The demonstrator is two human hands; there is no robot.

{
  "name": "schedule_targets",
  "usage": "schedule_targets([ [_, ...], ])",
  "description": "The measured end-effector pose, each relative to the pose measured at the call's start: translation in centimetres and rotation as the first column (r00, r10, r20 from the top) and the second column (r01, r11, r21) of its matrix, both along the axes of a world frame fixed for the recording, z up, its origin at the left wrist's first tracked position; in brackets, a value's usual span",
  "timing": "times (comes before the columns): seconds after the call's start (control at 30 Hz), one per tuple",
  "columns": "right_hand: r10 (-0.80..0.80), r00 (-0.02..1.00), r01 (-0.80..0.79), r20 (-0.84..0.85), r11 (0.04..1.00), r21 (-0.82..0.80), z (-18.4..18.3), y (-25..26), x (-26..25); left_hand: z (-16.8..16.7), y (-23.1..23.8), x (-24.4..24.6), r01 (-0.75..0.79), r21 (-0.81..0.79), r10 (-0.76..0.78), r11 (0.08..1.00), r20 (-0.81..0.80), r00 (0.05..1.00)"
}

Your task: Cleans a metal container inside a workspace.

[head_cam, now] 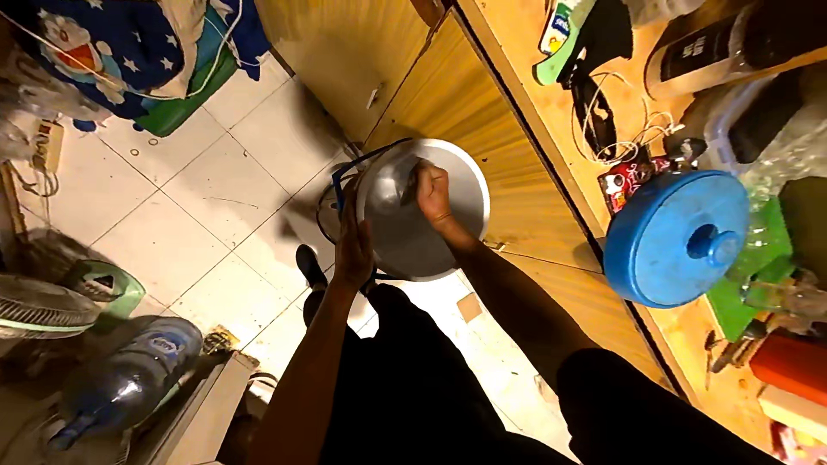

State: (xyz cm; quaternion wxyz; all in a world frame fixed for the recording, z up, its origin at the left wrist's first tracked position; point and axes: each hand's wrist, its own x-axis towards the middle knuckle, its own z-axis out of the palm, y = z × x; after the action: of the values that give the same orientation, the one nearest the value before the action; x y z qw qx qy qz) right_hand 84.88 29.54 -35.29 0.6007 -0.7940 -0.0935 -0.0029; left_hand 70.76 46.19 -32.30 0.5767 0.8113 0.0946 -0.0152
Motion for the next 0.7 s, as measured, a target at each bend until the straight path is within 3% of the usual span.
schedule_targets([
  [0.4,-0.13,0.991,0.128,0.012,0.987,0.092,2.0,0.3,-0.5,-0.6,0.0,0.0,0.0,0.005,0.0,1.0,0.062,0.998],
  [0.6,-0.15,0.986,0.144,0.077,0.986,0.079,6.4,1.5,0.6,0.3,0.1,0.0,-0.002,-0.021,0.002,1.0,-0.007,1.0],
  [0.7,-0.229,0.973,0.227,-0.018,0.97,-0.092,1.4,1.8,-1.0,0.8,0.2,-0.1,0.009,0.005,-0.009,1.0,-0.04,0.999],
])
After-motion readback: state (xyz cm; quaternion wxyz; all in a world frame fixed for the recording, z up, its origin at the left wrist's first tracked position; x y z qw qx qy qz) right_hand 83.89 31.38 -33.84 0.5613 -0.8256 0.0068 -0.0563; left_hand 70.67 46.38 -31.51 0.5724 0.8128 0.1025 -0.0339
